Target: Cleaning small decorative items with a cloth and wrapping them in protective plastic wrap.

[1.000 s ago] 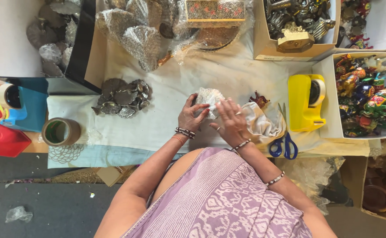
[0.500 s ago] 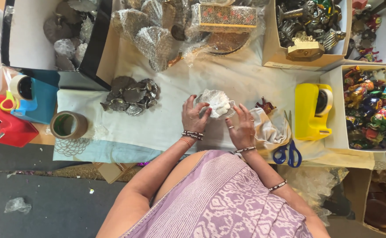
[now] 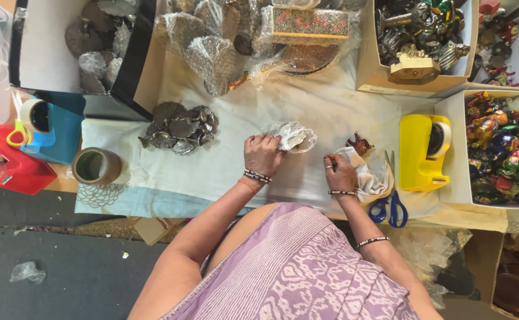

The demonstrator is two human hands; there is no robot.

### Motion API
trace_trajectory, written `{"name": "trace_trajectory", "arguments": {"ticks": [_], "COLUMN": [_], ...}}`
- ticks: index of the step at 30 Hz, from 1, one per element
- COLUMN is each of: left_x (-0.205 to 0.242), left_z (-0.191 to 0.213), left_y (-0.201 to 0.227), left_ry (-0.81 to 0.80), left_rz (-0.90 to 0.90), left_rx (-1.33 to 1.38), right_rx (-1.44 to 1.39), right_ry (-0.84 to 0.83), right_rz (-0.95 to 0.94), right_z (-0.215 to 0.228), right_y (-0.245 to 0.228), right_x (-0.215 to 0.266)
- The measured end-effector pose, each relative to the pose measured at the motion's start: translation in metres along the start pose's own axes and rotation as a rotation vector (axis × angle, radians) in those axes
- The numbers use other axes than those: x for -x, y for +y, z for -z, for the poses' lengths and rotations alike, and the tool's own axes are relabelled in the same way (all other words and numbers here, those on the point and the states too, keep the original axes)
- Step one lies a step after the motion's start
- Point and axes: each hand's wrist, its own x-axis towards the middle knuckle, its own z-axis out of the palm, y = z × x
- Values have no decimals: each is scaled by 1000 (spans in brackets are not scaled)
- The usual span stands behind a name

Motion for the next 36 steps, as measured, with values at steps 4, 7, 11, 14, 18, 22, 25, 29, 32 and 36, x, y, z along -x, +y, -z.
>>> {"name": "trace_trajectory", "arguments": {"ticks": [4,7,11,14,18,22,25,29,32,36], "left_x": [-6,-18,-13,2,2,12,12,7,8,7], "left_z": [-19,-26,-74,-95,-69,-108,-107,-87,-92,-79], "left_y": [-26,-65,-134,-142,-93,-89,-75,-59,-62,-55], "left_ry": [53,99,2,-53,-204,-232,-251,-324,-311,-328], "left_rz": [14,175,601,671,1064,912,895,1112,1063,1104], "left_rx": [63,219,1018,1474,1704,1848,1892,1948,2059,1957], "right_rx": [14,43,31,37,-237,-663,-812,-771,-673,-830], "right_ry": [2,18,1,-12,-190,-267,-389,-366,-275,-380], "right_rz": [23,73,27,-14,-363,-446,-500,-377,-261,-424], "right_z": [0,-2,-3,-3,-8,-42,-39,-23,-18,-17], "right_y": [4,10,8,5,4,16,-16,-53,-62,-62], "right_x": [-1,-4,-6,-4,-12,-21,-16,-3,2,-3]}}
